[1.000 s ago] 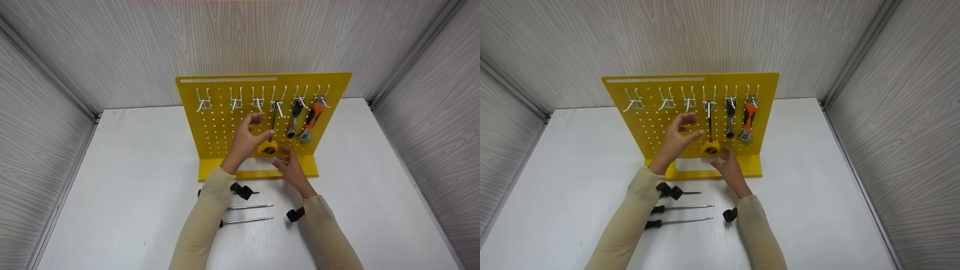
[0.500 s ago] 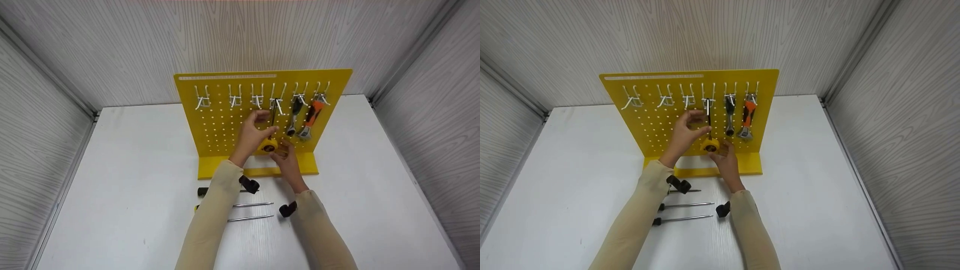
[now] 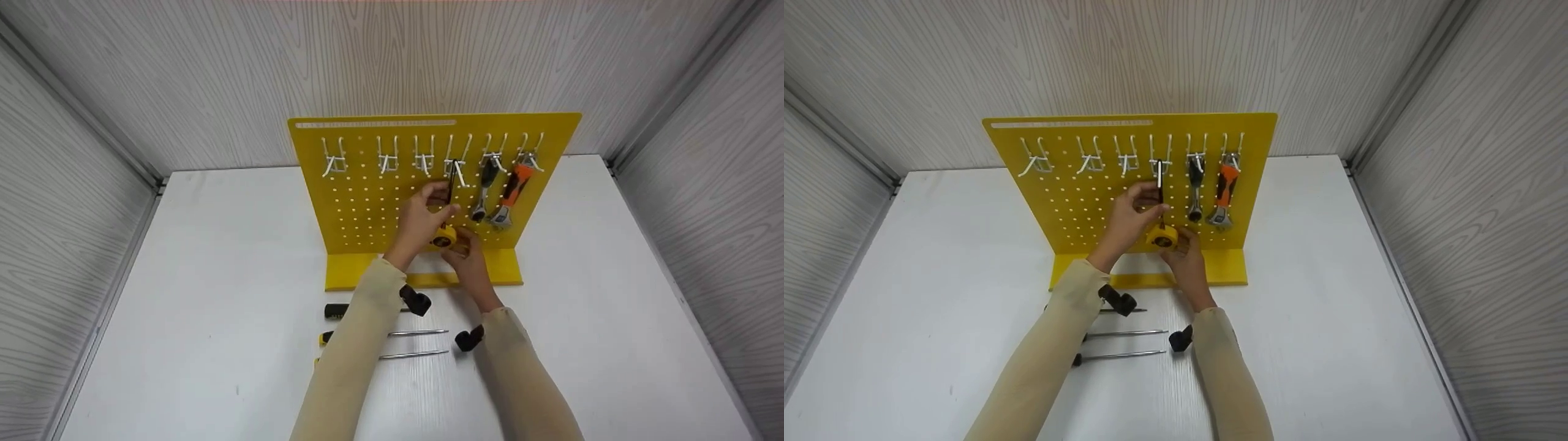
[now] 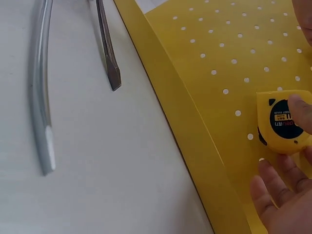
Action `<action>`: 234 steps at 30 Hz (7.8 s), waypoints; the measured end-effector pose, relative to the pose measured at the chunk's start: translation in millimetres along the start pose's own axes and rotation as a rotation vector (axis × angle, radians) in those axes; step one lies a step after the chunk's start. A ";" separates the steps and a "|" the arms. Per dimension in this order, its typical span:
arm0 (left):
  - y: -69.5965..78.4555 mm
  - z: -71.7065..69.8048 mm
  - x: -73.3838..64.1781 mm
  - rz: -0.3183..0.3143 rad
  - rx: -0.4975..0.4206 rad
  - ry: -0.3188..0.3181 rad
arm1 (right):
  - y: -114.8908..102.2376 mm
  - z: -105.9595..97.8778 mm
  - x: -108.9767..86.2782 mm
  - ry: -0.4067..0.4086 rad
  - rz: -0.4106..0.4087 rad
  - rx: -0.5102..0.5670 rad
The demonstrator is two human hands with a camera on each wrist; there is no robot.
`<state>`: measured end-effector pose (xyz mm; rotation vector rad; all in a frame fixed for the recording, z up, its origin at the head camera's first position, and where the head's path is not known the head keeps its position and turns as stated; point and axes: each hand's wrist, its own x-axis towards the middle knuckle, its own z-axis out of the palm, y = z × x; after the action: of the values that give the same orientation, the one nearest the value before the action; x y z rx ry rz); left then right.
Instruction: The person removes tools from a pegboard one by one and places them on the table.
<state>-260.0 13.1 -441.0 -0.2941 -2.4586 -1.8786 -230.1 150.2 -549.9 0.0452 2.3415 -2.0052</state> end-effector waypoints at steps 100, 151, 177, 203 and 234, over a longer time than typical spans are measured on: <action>41.1 -26.5 -52.1 0.189 -0.044 -0.147 | -34.5 -26.3 -75.9 -0.096 -0.035 0.073; -11.4 -26.2 -79.9 0.016 -0.214 -0.215 | -25.4 -89.8 -94.0 -0.054 0.027 0.058; -46.5 -18.4 -86.3 -0.067 -0.195 -0.245 | -8.4 -115.5 -95.1 0.027 0.068 -0.009; -72.0 -2.1 -91.3 -0.010 0.263 -0.338 | 12.0 -149.2 -80.1 -0.035 0.197 -0.113; -90.2 14.9 -102.6 -0.002 0.512 -0.423 | 31.5 -163.4 -56.0 -0.199 0.288 -0.385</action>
<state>-173.3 -8.6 -545.4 -0.7183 -3.0886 -1.2066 -176.5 317.4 -552.5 0.1470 2.3851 -1.3456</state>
